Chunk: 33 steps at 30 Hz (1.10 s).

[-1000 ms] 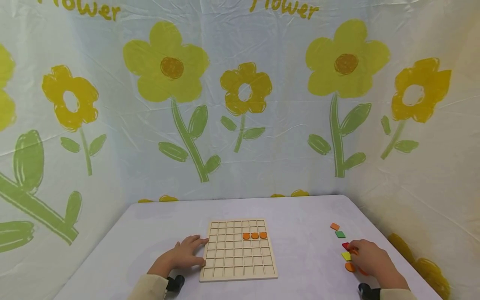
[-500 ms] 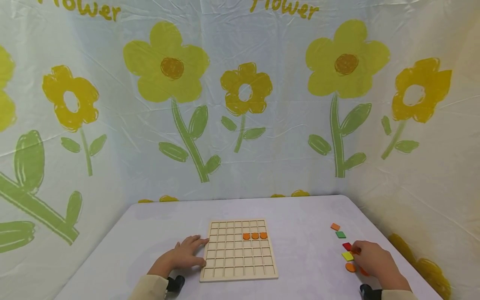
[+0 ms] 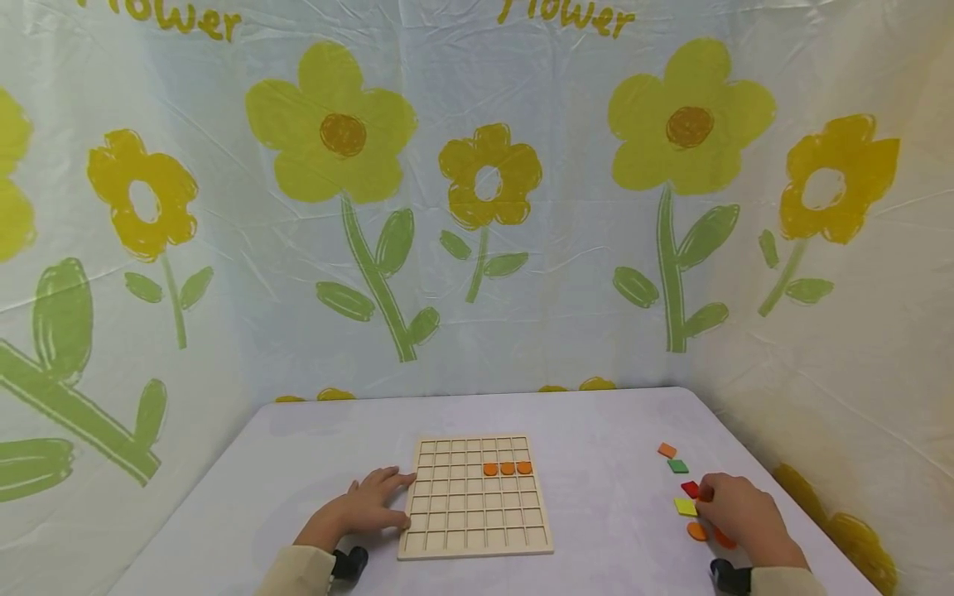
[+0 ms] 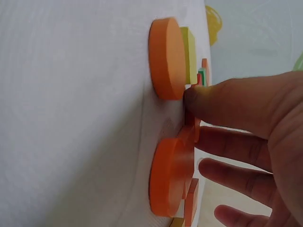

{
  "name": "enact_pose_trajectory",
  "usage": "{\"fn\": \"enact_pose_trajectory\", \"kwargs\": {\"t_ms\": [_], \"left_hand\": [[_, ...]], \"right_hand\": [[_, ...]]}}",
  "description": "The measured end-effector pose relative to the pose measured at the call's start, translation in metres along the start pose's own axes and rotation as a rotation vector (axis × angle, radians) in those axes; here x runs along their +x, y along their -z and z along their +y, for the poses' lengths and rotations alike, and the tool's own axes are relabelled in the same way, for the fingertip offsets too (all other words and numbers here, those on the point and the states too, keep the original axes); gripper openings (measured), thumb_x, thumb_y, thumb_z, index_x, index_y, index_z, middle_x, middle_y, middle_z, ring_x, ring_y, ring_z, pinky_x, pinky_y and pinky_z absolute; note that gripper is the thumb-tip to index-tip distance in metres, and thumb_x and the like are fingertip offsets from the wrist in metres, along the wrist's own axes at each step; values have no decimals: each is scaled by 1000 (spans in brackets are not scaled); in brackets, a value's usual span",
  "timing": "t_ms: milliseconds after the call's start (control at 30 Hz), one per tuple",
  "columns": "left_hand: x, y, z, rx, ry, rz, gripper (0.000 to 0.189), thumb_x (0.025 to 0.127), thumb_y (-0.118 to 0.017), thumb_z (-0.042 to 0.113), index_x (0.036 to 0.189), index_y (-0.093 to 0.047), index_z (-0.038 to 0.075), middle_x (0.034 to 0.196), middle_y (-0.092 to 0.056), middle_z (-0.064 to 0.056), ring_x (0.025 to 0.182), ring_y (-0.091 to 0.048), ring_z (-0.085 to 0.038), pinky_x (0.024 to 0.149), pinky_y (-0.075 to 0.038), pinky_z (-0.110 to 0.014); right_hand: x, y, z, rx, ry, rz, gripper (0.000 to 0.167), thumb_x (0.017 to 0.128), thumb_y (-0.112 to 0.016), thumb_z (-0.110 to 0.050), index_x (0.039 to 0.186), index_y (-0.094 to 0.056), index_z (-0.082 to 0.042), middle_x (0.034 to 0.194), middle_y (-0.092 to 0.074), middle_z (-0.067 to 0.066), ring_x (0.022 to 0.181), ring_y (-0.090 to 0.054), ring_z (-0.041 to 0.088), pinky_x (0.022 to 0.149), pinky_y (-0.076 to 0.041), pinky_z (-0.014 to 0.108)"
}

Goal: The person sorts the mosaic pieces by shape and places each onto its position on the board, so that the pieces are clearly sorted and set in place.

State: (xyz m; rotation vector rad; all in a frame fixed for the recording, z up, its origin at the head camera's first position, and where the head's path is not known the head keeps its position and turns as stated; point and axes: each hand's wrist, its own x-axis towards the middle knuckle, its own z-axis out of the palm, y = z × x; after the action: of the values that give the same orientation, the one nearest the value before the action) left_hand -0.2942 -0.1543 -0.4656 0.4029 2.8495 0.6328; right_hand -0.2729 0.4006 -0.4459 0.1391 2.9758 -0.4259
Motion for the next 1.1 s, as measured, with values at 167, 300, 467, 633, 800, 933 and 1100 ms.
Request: {"fn": "enact_pose_trajectory", "kwargs": {"t_ms": [167,300,467,633,800,933,1100], "left_hand": [[1,-1,-1,10,1,0,77,73,-67,45,143,-48,19,151,-38,-16,142,-28,-44,107,-14,-76],[2,-1,-1,16,-3,5,77,74,-67,45,143,-48,19,150,-38,-16,141,-29,-44,107,-15,-76],[2,0,-1,5,5,-2,77,74,-68,45,143,-48,19,151,-38,-16,142,-28,-45,107,-14,-76],[1,-1,-2,4,2,-3,77,74,-68,45,143,-48,19,151,-37,-16,142,-28,-45,107,-14,-76],[2,-1,-4,2,-8,5,77,74,-68,45,143,-48,19,151,-37,-16,142,-27,-45,107,-13,-76],[3,-3,-5,0,-9,4,78,73,-68,45,143,-47,19,151,-37,-16,142,-27,-44,107,-13,-76],[2,-3,-4,5,-7,5,77,73,-67,45,143,-48,19,151,-37,-15,142,-27,-44,107,-14,-76]], "right_hand": [[0,0,-3,5,0,-5,29,83,-74,-27,99,-66,-4,84,-64,1,75,-51,21,69,-51,42],[-1,2,-9,20,-4,-4,34,81,-75,-27,103,-66,-2,86,-63,2,75,-51,21,68,-52,41],[-1,5,-22,39,17,9,36,82,-75,-26,105,-67,-1,91,-65,5,77,-52,20,71,-53,42],[0,8,-39,35,92,41,33,83,-73,-27,106,-70,-3,96,-66,8,82,-57,22,76,-52,49],[1,5,-57,68,221,118,22,83,-71,-19,100,-72,-6,94,-67,4,87,-61,24,78,-52,49],[0,1,-70,109,316,186,16,82,-71,-15,97,-73,-8,93,-68,1,94,-62,27,80,-52,45],[3,-1,-89,193,309,166,19,83,-71,-15,101,-73,-8,96,-66,1,95,-60,26,82,-52,45]]}}
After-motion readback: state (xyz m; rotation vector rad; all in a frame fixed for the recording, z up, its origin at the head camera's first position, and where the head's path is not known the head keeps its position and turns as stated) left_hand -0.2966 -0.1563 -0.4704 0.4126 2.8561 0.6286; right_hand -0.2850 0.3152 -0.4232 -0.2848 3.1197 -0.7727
